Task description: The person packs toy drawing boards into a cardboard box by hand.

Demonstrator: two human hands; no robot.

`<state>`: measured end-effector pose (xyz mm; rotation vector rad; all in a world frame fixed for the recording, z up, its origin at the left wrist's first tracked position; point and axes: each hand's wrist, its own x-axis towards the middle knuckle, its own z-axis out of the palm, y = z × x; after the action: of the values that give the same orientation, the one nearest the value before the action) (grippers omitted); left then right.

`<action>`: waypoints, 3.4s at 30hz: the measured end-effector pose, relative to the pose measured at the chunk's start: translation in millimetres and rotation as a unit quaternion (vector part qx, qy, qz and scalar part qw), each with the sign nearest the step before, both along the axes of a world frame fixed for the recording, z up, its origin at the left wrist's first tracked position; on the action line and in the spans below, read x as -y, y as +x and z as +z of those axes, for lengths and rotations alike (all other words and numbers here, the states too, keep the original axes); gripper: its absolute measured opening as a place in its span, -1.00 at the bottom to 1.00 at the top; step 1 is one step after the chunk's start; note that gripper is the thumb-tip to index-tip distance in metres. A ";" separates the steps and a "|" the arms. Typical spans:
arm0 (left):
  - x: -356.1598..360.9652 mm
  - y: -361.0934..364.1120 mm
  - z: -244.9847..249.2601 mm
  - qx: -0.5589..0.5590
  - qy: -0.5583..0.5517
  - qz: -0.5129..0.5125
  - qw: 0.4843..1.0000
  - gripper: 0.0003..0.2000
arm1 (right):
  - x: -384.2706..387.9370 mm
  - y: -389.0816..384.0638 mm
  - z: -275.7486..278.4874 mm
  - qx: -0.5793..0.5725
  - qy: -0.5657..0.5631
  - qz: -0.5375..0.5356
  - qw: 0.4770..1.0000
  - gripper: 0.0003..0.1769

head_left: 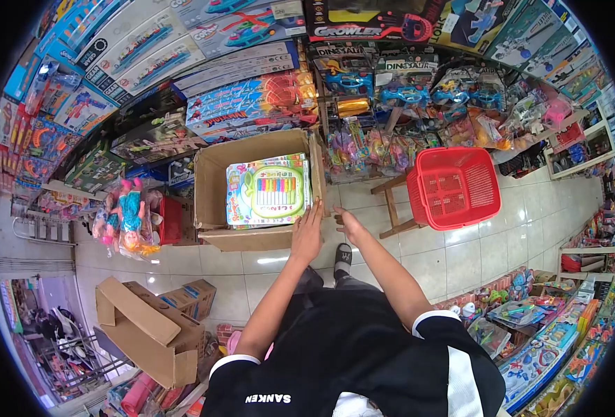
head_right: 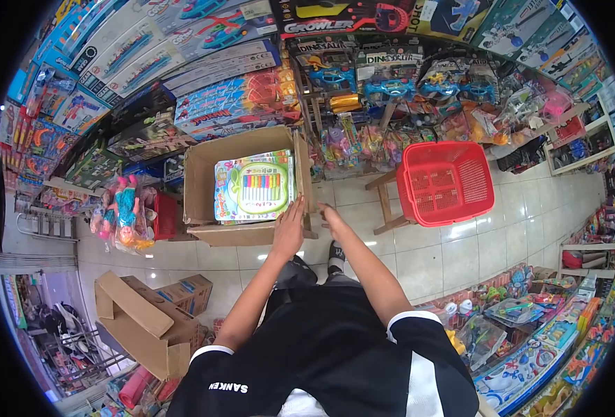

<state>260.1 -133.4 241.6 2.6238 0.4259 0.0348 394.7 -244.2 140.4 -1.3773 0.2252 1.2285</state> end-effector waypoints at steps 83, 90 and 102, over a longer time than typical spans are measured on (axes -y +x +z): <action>-320.4 -222.2 -86.4 0.111 -0.703 0.391 0.583 -0.40 | -326.8 -186.0 114.6 0.697 0.092 0.409 0.582 -0.39; -275.9 -204.6 -1.3 0.481 -0.367 0.475 0.639 -0.50 | -323.5 -180.8 103.4 0.673 0.133 0.384 0.618 -0.40; -252.4 -193.8 29.0 0.158 -0.048 0.080 0.983 -0.67 | -243.0 -134.9 89.9 0.168 0.116 0.067 0.977 -0.65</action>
<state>66.3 118.9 270.6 2.4272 0.5088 0.4641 259.8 -1.3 230.3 -1.3852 -0.2444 1.0730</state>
